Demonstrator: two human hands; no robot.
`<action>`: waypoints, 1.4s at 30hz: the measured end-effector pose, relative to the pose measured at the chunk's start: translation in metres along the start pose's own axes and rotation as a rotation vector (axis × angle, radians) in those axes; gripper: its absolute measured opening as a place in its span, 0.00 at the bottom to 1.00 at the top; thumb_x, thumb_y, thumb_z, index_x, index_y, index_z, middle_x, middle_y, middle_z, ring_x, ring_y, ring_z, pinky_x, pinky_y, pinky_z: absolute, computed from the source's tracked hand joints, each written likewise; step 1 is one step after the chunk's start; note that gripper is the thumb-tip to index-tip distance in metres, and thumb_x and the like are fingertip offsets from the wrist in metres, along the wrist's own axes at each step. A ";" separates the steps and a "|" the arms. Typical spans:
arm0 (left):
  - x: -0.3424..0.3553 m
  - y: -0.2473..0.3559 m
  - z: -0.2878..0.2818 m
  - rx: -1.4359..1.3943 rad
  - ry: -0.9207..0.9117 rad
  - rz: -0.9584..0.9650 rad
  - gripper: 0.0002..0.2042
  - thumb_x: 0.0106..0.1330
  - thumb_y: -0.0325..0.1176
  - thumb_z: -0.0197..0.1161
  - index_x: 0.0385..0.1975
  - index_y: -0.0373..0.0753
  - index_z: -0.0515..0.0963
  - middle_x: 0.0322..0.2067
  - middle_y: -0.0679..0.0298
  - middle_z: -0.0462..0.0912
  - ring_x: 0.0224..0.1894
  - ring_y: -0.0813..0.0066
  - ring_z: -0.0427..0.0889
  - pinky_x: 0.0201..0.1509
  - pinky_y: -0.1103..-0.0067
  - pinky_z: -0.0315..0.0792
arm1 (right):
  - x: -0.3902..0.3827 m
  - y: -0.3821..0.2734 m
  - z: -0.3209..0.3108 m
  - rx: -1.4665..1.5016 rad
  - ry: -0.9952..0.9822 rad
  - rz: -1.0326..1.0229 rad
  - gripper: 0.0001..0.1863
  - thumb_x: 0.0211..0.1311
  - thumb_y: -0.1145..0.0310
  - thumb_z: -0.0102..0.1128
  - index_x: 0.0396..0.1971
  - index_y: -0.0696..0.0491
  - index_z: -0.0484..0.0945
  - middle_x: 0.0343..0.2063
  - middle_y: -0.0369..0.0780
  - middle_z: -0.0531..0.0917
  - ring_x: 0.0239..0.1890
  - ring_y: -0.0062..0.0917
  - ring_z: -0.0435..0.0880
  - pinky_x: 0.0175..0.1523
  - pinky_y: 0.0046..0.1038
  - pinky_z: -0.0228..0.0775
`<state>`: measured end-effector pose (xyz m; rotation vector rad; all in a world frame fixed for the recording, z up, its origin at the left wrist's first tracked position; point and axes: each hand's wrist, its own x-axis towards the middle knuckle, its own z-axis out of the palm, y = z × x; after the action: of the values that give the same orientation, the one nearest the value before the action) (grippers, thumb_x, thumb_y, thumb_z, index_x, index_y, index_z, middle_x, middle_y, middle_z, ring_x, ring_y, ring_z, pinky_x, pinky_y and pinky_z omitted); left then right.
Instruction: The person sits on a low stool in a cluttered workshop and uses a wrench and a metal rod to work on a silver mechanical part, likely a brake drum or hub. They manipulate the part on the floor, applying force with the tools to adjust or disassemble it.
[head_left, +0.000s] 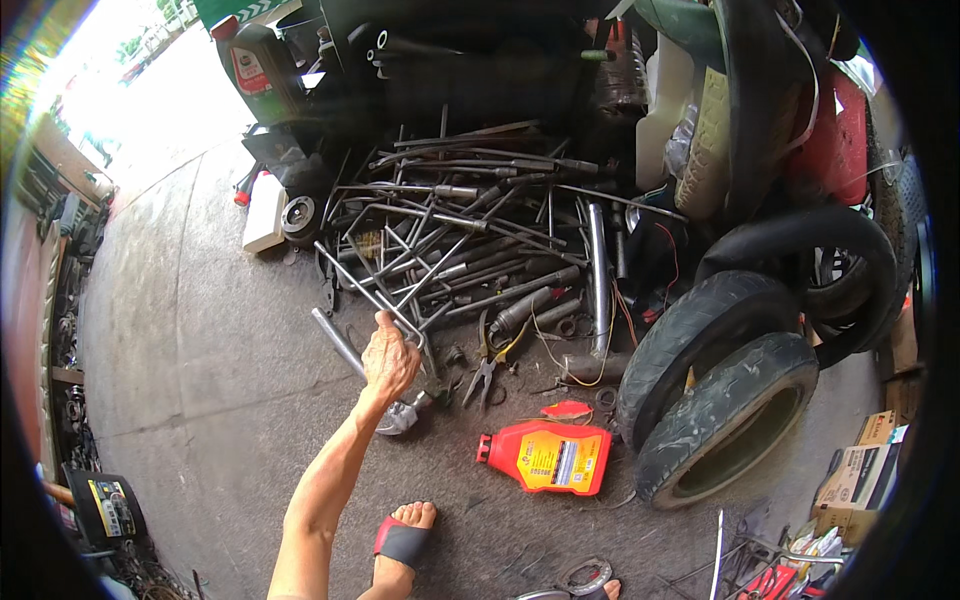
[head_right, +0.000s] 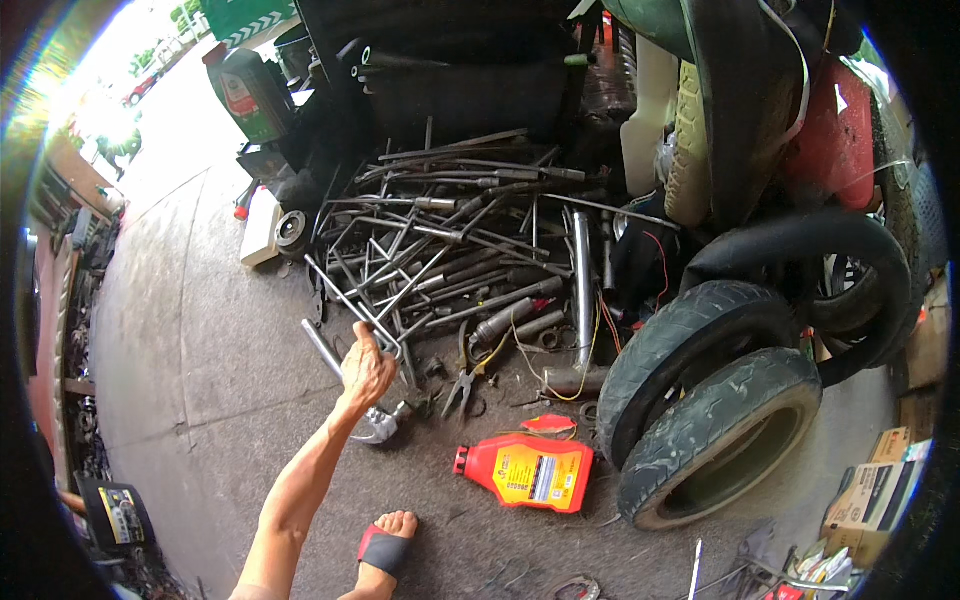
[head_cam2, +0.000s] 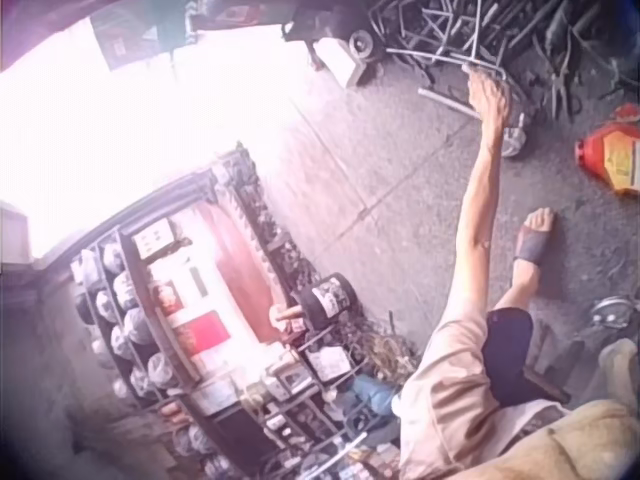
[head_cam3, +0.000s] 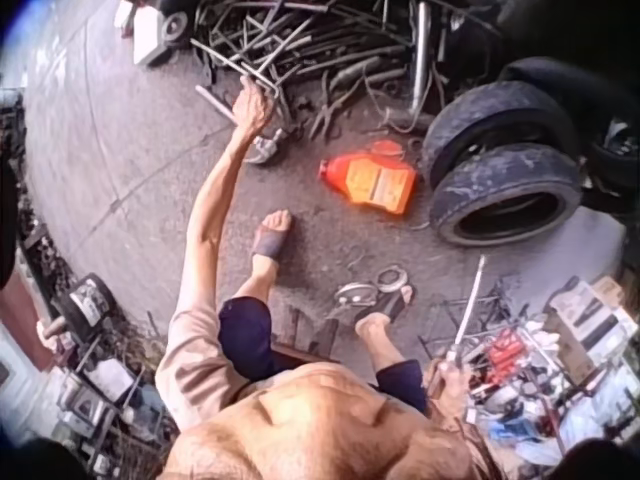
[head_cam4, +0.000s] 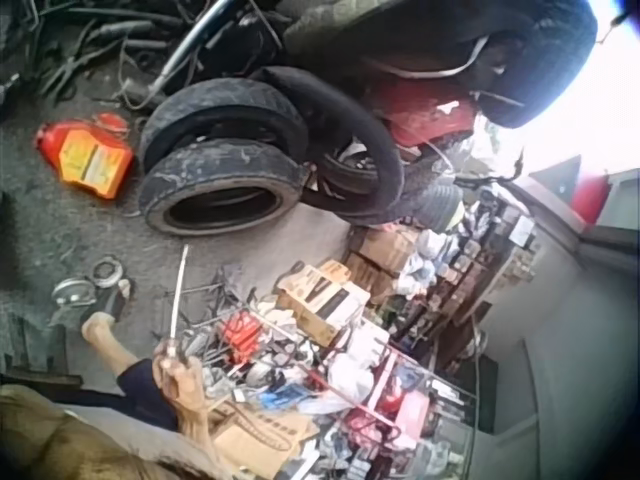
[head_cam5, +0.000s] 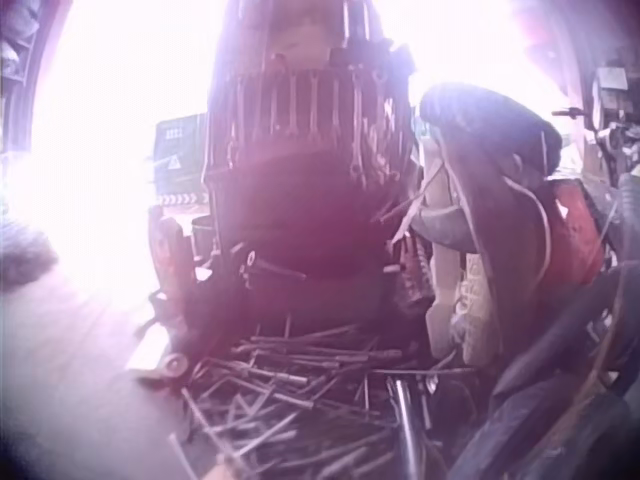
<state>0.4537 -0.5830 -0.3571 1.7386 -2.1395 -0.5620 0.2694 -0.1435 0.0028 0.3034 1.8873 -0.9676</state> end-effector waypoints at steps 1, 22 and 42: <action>-0.003 -0.006 -0.002 0.012 0.030 0.024 0.21 0.53 0.29 0.51 0.48 0.30 0.62 0.28 0.44 0.77 0.32 0.44 0.79 0.39 0.56 0.71 | 0.000 -0.003 0.001 -0.004 -0.021 0.013 0.17 0.55 0.65 0.55 0.39 0.64 0.73 0.14 0.37 0.73 0.13 0.15 0.65 0.19 0.18 0.52; -0.138 0.057 -0.212 -0.169 0.423 0.083 0.07 0.53 0.19 0.66 0.31 0.29 0.79 0.25 0.59 0.75 0.24 0.76 0.73 0.26 0.82 0.66 | -0.003 0.006 0.014 -0.009 0.049 0.029 0.16 0.55 0.65 0.54 0.39 0.63 0.74 0.16 0.34 0.72 0.15 0.15 0.67 0.21 0.16 0.55; -0.158 0.000 -0.183 -1.652 -0.279 -0.786 0.10 0.65 0.34 0.60 0.34 0.32 0.74 0.30 0.54 0.80 0.26 0.71 0.81 0.27 0.81 0.77 | -0.010 0.004 0.015 -0.024 0.029 -0.009 0.17 0.55 0.65 0.57 0.41 0.61 0.74 0.18 0.36 0.75 0.16 0.15 0.69 0.21 0.16 0.57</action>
<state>0.5745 -0.4458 -0.1989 1.2310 -0.3156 -2.0015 0.2866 -0.1497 0.0055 0.2959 1.9270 -0.9503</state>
